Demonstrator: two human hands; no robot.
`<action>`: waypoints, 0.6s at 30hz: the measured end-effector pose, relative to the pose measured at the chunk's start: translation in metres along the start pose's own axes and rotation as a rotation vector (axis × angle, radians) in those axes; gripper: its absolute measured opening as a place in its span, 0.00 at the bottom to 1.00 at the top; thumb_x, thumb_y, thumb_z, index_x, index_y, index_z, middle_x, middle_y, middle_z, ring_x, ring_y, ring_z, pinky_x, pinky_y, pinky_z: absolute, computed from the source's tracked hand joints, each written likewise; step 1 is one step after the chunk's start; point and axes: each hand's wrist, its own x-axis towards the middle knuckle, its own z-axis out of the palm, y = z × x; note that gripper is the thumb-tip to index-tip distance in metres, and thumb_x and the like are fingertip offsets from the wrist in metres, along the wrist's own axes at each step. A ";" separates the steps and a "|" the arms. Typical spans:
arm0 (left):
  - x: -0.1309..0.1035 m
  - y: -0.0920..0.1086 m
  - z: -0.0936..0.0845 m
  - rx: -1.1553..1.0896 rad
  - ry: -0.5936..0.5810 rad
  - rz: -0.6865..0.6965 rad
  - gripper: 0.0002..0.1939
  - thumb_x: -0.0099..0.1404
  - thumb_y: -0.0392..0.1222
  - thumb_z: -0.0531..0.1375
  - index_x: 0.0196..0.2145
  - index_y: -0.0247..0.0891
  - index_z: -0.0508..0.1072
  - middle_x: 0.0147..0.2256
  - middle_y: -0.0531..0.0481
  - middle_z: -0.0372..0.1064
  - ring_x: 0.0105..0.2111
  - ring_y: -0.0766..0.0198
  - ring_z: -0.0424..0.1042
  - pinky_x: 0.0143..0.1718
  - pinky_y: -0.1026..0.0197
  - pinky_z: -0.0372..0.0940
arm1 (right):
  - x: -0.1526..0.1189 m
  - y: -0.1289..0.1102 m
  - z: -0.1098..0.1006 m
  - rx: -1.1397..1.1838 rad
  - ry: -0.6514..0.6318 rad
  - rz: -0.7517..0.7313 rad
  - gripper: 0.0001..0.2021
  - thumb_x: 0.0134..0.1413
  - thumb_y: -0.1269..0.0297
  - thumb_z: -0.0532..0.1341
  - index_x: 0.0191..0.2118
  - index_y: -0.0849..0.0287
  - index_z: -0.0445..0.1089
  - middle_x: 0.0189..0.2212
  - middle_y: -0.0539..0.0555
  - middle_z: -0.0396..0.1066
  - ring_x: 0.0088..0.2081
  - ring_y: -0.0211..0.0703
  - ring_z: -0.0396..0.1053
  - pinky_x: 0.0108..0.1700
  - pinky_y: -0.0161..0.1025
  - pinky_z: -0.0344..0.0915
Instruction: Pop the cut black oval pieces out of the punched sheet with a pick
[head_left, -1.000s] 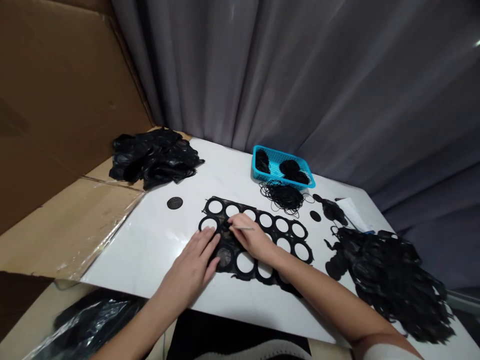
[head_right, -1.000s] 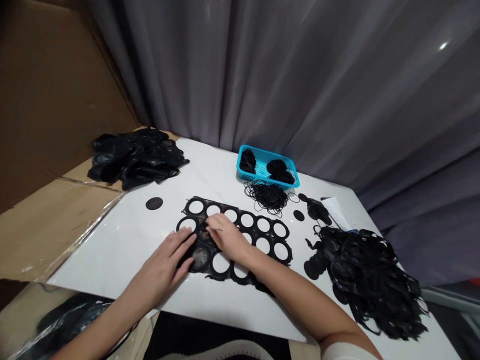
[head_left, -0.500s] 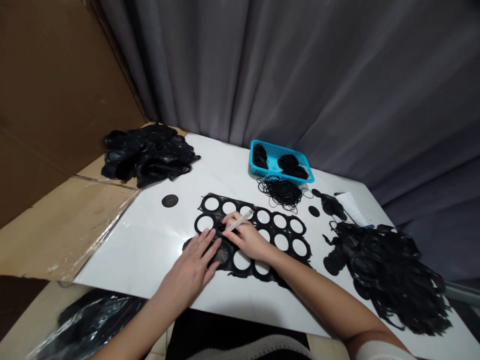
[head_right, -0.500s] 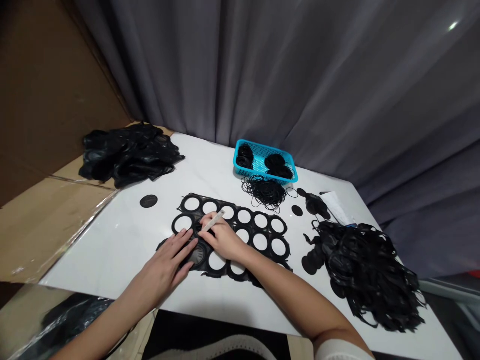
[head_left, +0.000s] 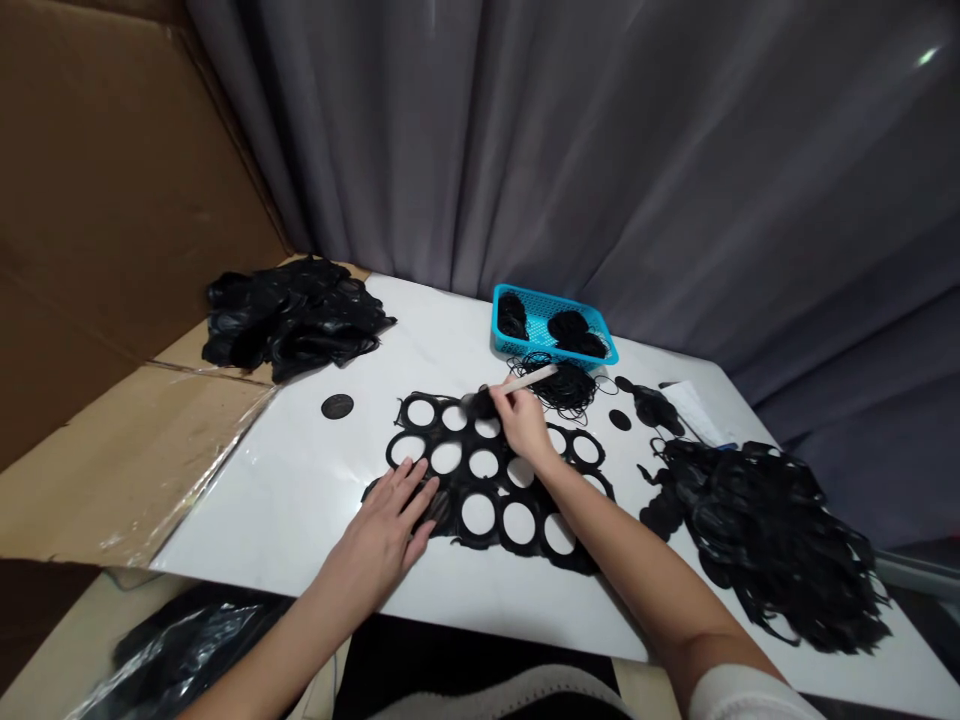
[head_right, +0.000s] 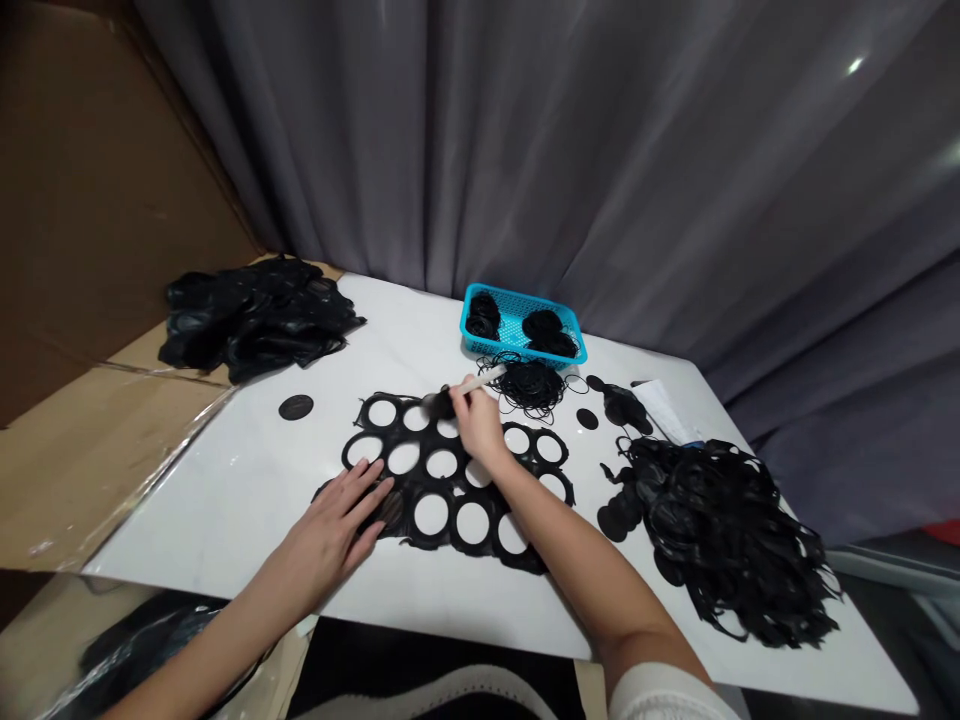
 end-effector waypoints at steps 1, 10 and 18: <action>0.000 0.001 -0.002 0.004 0.006 0.006 0.22 0.74 0.43 0.53 0.62 0.36 0.67 0.64 0.39 0.61 0.65 0.46 0.60 0.61 0.42 0.62 | 0.005 -0.001 -0.007 0.010 0.031 0.022 0.12 0.66 0.58 0.52 0.33 0.57 0.64 0.25 0.50 0.67 0.29 0.45 0.66 0.37 0.40 0.63; -0.040 0.037 -0.018 0.010 0.026 -0.003 0.21 0.74 0.44 0.55 0.62 0.38 0.66 0.62 0.39 0.65 0.62 0.50 0.65 0.62 0.46 0.63 | -0.077 -0.035 0.000 0.003 -0.405 -0.459 0.10 0.70 0.65 0.49 0.39 0.57 0.65 0.43 0.60 0.71 0.47 0.50 0.67 0.51 0.47 0.66; -0.055 0.046 -0.013 0.054 0.023 -0.007 0.22 0.74 0.42 0.54 0.63 0.34 0.64 0.65 0.36 0.59 0.66 0.50 0.59 0.64 0.46 0.61 | -0.098 -0.045 0.004 0.143 -0.563 -0.250 0.10 0.68 0.66 0.55 0.32 0.57 0.63 0.48 0.56 0.67 0.52 0.44 0.67 0.58 0.44 0.61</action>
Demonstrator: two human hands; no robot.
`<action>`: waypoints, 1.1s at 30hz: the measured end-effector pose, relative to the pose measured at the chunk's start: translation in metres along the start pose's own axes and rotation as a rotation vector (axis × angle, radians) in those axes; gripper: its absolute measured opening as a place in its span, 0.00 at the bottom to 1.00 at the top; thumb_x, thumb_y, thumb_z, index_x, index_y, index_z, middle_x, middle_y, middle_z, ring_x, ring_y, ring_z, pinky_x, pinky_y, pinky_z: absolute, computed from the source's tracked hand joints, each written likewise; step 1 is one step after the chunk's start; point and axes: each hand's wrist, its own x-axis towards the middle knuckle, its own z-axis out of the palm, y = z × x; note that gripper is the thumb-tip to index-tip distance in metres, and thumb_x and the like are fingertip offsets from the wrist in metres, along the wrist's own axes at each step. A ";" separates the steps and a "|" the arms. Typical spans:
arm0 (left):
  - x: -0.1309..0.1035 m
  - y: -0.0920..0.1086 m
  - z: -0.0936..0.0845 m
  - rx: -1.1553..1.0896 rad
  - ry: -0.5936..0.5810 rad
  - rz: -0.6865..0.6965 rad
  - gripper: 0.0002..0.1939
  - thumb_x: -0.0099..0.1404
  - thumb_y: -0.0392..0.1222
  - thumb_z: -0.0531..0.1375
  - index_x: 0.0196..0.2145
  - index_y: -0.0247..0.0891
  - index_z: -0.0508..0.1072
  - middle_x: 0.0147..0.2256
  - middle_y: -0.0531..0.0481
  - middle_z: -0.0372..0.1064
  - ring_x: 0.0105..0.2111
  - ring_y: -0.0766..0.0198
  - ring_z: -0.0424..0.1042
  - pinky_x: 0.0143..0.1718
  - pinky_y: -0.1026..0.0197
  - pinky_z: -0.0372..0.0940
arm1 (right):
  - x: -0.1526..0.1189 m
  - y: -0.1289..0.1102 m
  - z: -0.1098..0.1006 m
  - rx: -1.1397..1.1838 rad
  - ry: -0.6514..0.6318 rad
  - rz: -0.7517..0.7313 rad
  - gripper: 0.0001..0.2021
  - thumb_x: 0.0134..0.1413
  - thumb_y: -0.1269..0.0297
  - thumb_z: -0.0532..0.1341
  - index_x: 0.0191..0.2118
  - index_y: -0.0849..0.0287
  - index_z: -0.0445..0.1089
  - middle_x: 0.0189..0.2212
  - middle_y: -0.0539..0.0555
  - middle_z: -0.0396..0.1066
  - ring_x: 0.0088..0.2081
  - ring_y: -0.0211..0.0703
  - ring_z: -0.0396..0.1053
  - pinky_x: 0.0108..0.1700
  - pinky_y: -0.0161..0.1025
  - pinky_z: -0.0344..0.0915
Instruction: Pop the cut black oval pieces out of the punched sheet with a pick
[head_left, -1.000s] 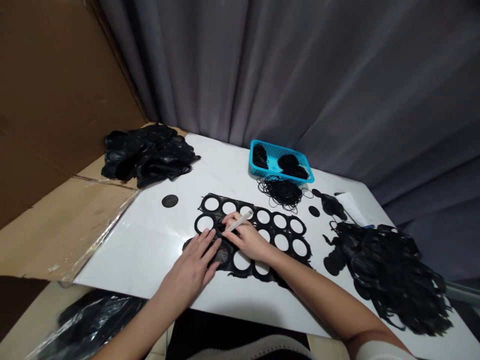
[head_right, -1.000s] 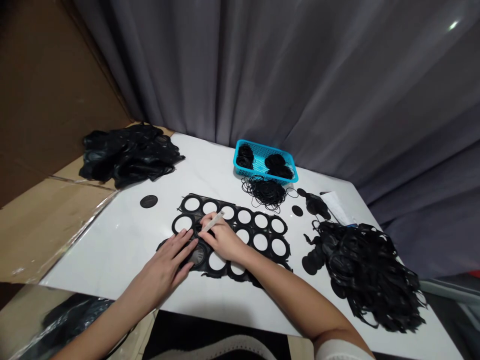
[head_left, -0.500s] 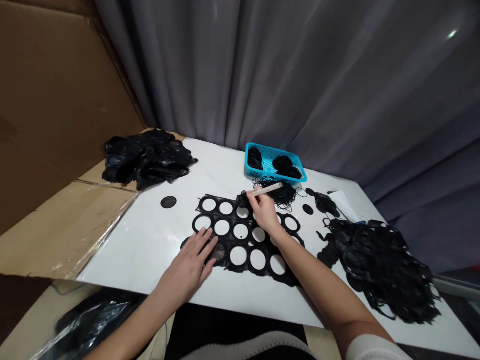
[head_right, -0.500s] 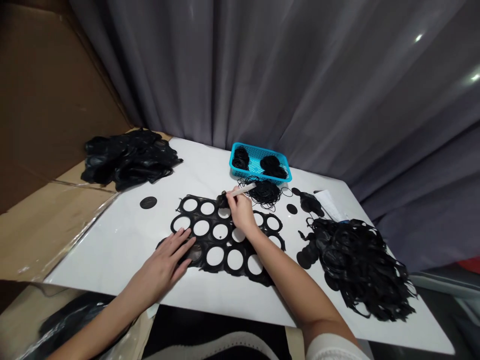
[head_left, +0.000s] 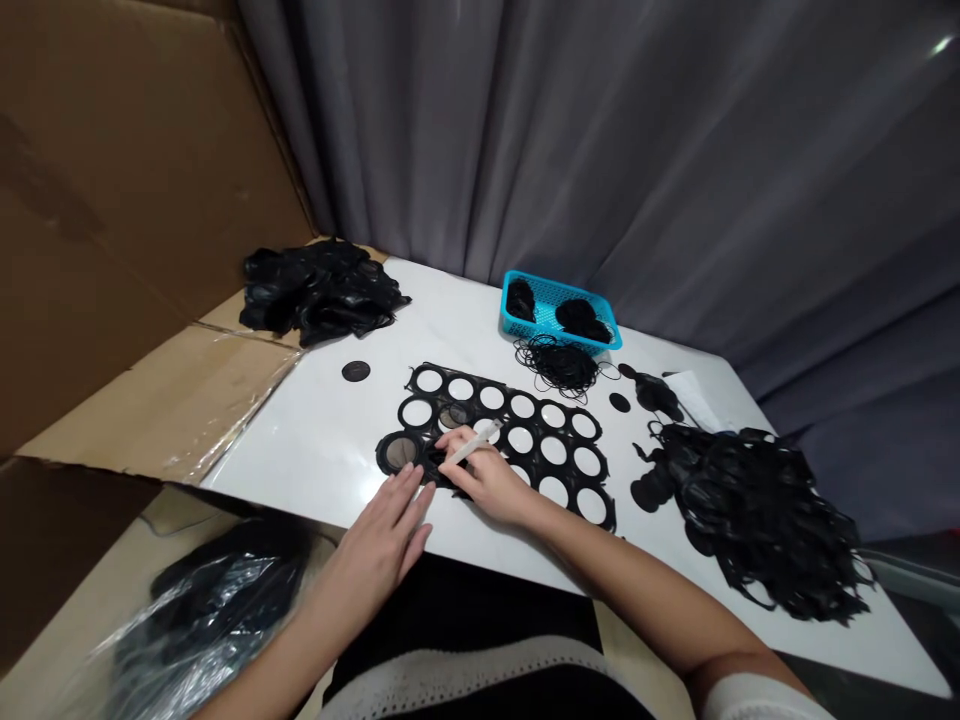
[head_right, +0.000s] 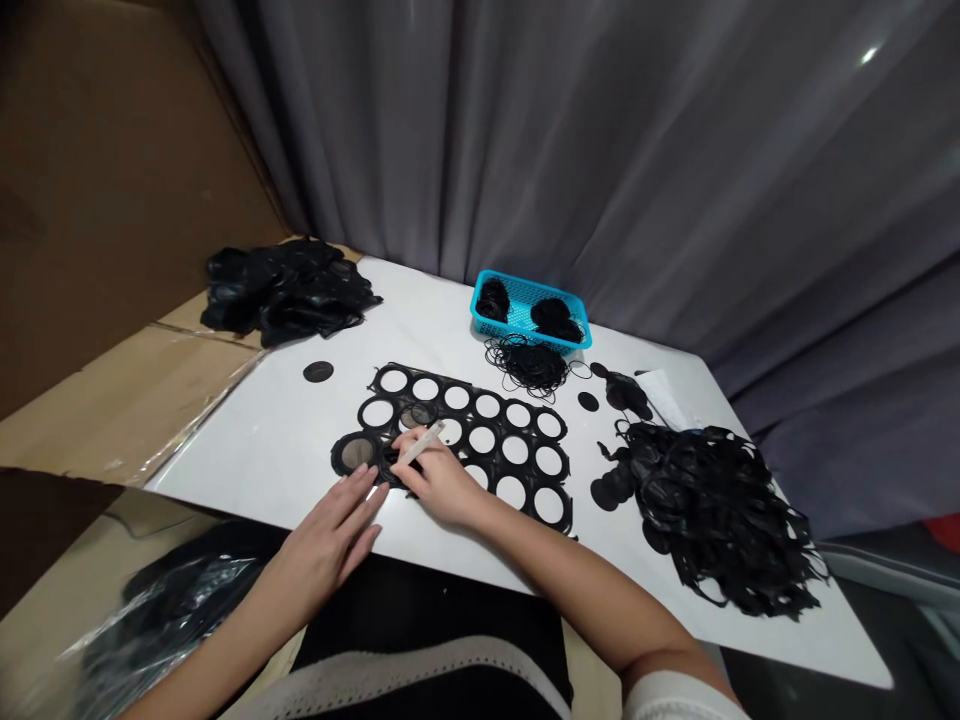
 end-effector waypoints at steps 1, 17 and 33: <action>0.000 0.000 0.000 -0.009 0.003 -0.005 0.22 0.74 0.42 0.54 0.63 0.35 0.64 0.65 0.36 0.59 0.66 0.50 0.59 0.64 0.46 0.60 | 0.000 0.000 0.000 0.018 -0.002 0.010 0.10 0.67 0.66 0.56 0.31 0.57 0.63 0.48 0.56 0.67 0.52 0.44 0.67 0.58 0.44 0.61; 0.005 -0.002 -0.001 -0.032 0.000 -0.015 0.19 0.74 0.40 0.53 0.60 0.36 0.68 0.63 0.38 0.62 0.65 0.50 0.60 0.65 0.45 0.59 | -0.001 -0.001 0.004 -0.017 0.010 -0.012 0.08 0.66 0.67 0.58 0.32 0.57 0.64 0.48 0.57 0.65 0.53 0.45 0.65 0.58 0.46 0.62; 0.011 -0.005 -0.003 -0.053 0.039 0.005 0.17 0.74 0.38 0.52 0.57 0.37 0.70 0.58 0.39 0.68 0.61 0.50 0.65 0.60 0.46 0.65 | 0.010 0.009 -0.005 -0.039 0.100 0.018 0.08 0.67 0.66 0.56 0.33 0.57 0.66 0.45 0.57 0.72 0.49 0.46 0.70 0.55 0.45 0.64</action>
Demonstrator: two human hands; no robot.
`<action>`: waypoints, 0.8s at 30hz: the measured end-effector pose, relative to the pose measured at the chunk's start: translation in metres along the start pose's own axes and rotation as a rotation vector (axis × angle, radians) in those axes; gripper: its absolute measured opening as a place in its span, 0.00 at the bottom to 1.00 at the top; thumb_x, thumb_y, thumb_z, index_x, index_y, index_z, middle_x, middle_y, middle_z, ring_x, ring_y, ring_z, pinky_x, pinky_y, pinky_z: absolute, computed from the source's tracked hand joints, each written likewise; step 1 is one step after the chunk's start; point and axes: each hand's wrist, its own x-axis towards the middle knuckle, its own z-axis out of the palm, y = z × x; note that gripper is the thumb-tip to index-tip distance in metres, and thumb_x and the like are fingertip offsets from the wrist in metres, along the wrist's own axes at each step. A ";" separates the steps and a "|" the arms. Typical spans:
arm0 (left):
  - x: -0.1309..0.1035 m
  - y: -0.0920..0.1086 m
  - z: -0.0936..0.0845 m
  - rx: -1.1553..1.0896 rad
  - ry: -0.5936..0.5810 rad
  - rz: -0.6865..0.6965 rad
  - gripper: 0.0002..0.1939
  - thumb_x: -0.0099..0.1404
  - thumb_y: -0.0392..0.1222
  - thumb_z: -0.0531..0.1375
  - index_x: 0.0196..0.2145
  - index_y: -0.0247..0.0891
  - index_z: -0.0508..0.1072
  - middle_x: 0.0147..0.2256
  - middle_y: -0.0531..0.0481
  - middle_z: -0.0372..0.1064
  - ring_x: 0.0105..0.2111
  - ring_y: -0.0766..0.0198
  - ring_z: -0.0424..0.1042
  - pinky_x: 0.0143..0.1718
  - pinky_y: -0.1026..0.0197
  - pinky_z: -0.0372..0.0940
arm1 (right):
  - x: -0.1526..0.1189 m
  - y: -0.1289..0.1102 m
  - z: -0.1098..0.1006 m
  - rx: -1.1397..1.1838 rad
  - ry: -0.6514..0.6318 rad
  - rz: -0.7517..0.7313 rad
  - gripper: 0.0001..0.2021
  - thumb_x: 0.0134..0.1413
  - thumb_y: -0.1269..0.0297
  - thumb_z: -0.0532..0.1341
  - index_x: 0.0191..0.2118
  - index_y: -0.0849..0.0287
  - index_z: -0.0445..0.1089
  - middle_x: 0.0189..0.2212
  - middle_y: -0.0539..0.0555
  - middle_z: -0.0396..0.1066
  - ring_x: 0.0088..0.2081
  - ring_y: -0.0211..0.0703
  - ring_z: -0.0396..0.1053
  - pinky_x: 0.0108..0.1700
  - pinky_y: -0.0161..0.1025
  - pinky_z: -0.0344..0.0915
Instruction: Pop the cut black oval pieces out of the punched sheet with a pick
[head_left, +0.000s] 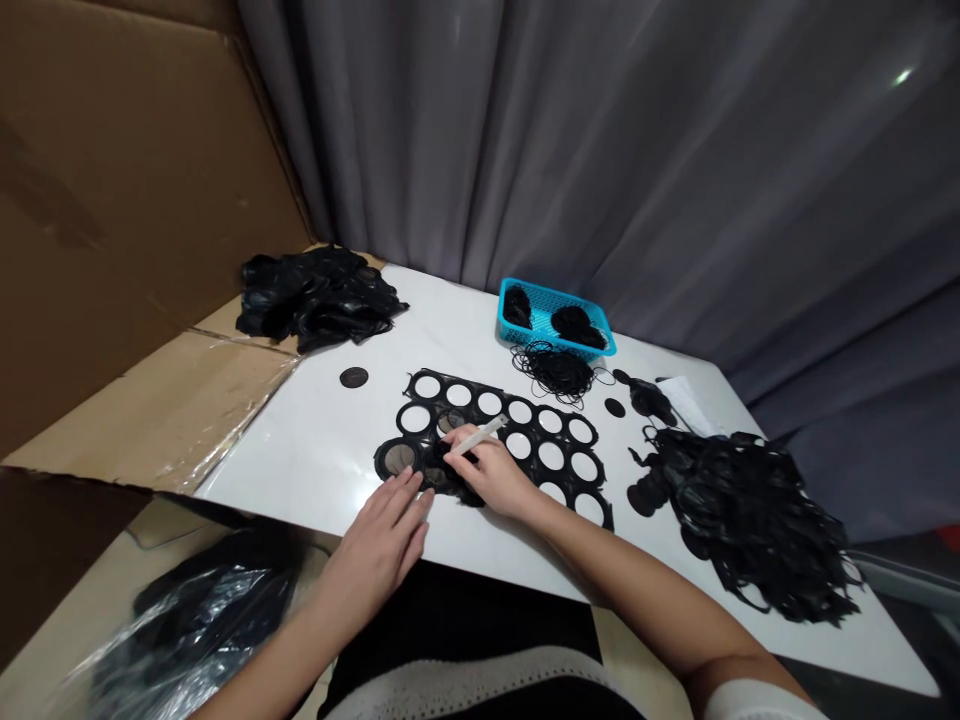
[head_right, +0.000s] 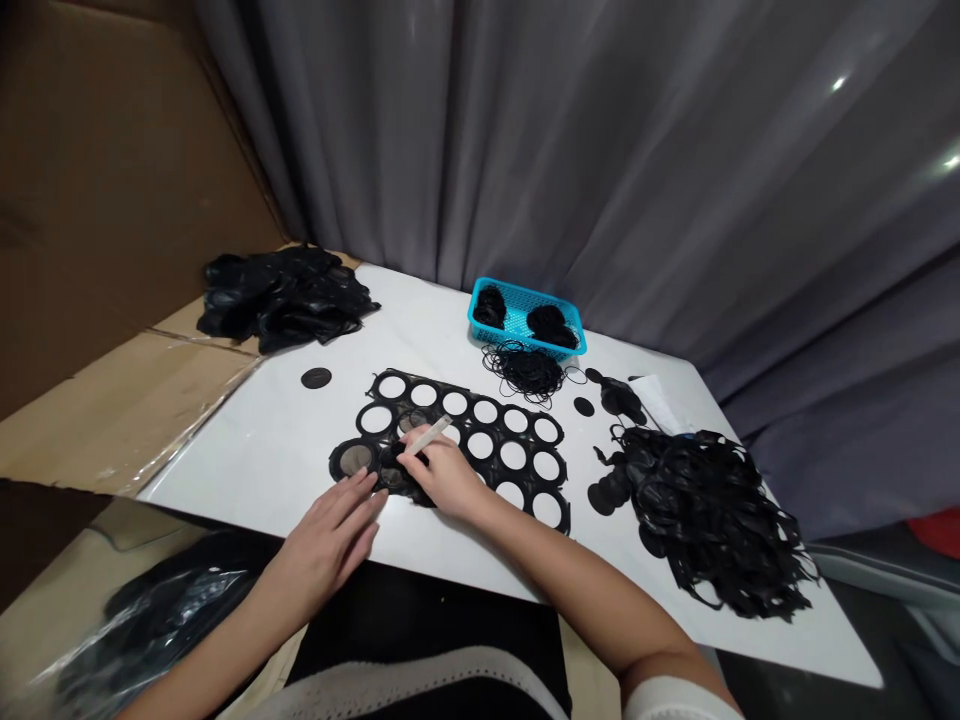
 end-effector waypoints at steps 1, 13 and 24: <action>0.000 0.000 0.000 -0.002 0.005 -0.001 0.17 0.74 0.39 0.52 0.57 0.36 0.70 0.58 0.39 0.68 0.61 0.50 0.65 0.60 0.46 0.64 | -0.001 -0.002 -0.001 0.008 -0.014 0.001 0.09 0.66 0.65 0.56 0.32 0.57 0.66 0.46 0.57 0.71 0.50 0.46 0.70 0.56 0.45 0.64; -0.001 0.000 0.001 0.042 -0.012 0.023 0.18 0.73 0.37 0.52 0.59 0.34 0.68 0.60 0.37 0.66 0.62 0.49 0.64 0.60 0.46 0.64 | -0.010 -0.011 0.004 0.030 -0.087 0.034 0.08 0.65 0.67 0.59 0.31 0.58 0.65 0.49 0.58 0.64 0.57 0.48 0.63 0.59 0.46 0.60; -0.002 0.000 0.002 0.035 0.005 0.026 0.18 0.73 0.37 0.53 0.58 0.34 0.69 0.60 0.36 0.66 0.61 0.49 0.65 0.60 0.46 0.64 | -0.011 -0.011 0.007 0.035 -0.080 0.034 0.08 0.64 0.67 0.60 0.32 0.57 0.66 0.48 0.58 0.64 0.60 0.48 0.60 0.60 0.46 0.59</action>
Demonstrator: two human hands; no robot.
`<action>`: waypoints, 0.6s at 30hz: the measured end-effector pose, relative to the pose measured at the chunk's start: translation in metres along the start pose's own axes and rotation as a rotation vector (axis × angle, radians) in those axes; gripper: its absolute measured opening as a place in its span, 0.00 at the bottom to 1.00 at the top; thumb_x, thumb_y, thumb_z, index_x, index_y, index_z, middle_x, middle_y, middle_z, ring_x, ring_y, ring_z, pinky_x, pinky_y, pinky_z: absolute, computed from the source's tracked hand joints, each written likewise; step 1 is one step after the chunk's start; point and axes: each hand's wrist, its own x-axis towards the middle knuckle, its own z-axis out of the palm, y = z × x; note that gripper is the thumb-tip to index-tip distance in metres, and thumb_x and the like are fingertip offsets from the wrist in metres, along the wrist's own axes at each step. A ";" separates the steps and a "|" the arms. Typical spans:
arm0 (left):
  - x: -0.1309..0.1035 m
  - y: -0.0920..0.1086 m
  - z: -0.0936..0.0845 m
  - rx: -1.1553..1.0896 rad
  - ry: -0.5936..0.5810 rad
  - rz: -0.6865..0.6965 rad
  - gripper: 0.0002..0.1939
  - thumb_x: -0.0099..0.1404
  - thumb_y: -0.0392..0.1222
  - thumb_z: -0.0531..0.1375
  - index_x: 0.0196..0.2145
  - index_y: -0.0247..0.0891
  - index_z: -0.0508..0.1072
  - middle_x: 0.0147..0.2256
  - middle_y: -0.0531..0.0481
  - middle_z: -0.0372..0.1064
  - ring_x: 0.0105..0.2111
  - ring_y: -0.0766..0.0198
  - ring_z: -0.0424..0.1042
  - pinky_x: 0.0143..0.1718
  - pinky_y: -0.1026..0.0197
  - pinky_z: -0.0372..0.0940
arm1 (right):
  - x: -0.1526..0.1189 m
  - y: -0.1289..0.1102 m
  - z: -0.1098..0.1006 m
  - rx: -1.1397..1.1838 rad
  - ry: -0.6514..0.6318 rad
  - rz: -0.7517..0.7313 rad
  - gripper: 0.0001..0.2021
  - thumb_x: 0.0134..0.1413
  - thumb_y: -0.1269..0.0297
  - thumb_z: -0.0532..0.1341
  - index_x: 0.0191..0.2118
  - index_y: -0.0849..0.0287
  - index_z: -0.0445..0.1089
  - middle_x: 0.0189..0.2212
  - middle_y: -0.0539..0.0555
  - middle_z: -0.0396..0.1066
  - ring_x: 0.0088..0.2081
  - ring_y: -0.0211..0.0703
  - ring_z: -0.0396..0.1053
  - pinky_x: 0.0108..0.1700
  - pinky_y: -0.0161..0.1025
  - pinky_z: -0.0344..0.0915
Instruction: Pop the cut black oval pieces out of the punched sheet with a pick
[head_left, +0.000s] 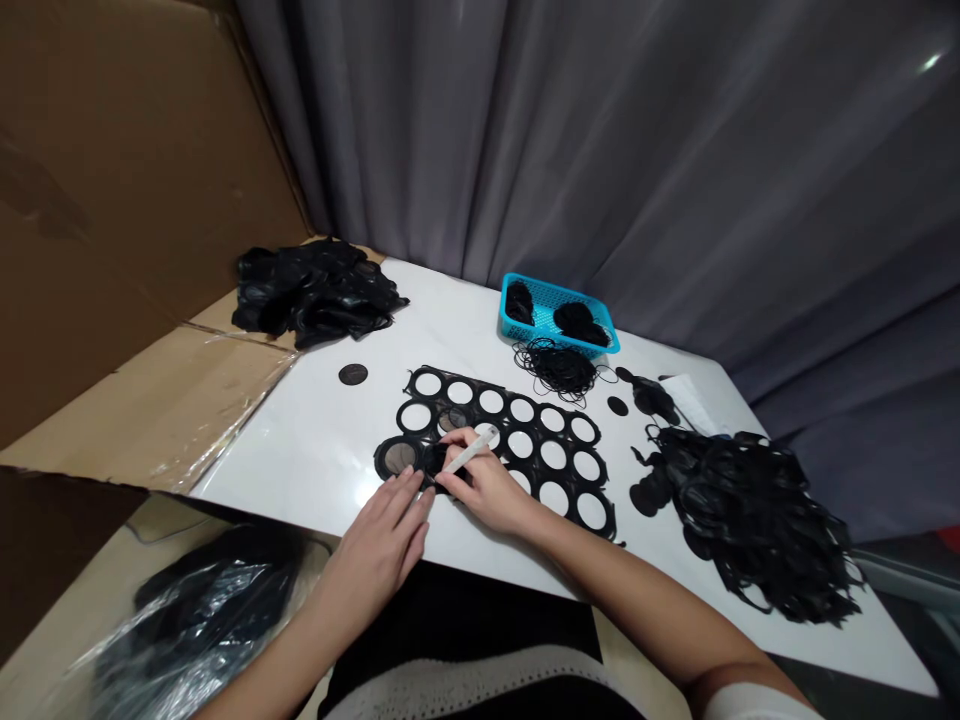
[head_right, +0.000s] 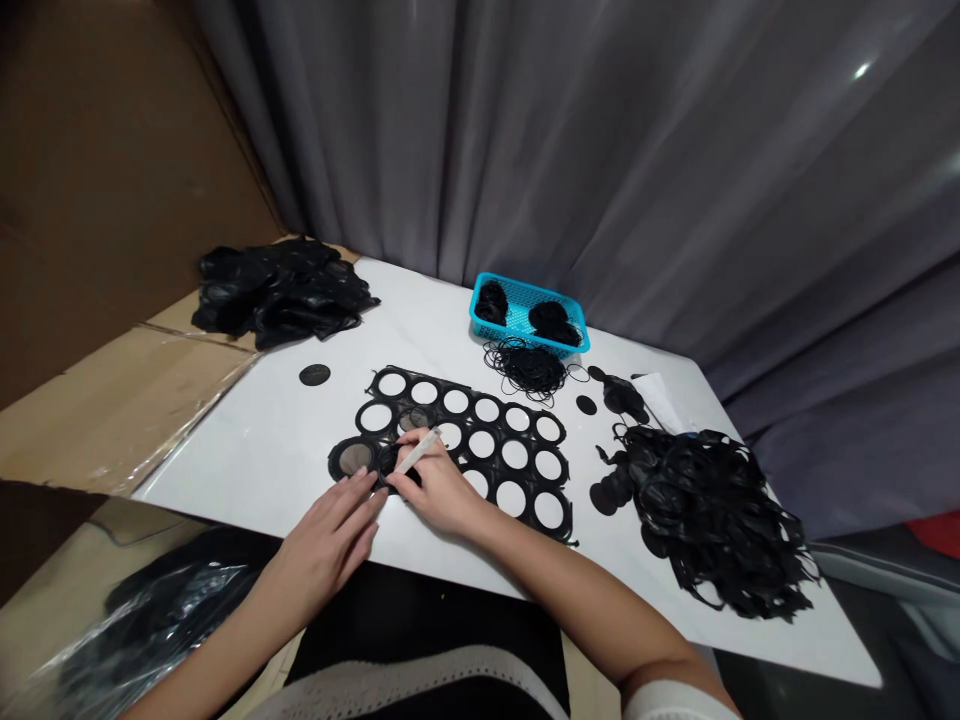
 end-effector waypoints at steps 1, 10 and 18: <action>0.000 0.000 0.000 0.004 -0.003 0.000 0.18 0.73 0.37 0.53 0.58 0.33 0.69 0.60 0.36 0.66 0.61 0.48 0.65 0.60 0.45 0.64 | 0.000 0.000 0.000 0.000 0.003 0.000 0.08 0.64 0.67 0.60 0.32 0.57 0.66 0.48 0.58 0.64 0.60 0.48 0.60 0.60 0.46 0.59; 0.001 0.000 0.000 -0.022 0.017 -0.008 0.19 0.73 0.37 0.52 0.59 0.35 0.68 0.60 0.37 0.66 0.61 0.49 0.65 0.60 0.46 0.64 | -0.001 -0.001 0.002 -0.066 0.009 -0.031 0.08 0.66 0.65 0.58 0.33 0.58 0.67 0.49 0.59 0.64 0.60 0.49 0.60 0.61 0.49 0.60; 0.001 0.001 -0.001 0.020 0.017 0.004 0.17 0.73 0.36 0.52 0.57 0.32 0.69 0.58 0.36 0.68 0.60 0.48 0.66 0.58 0.47 0.66 | -0.013 0.006 0.028 -0.356 0.074 -0.131 0.08 0.66 0.71 0.52 0.44 0.59 0.67 0.58 0.65 0.60 0.60 0.55 0.57 0.60 0.53 0.62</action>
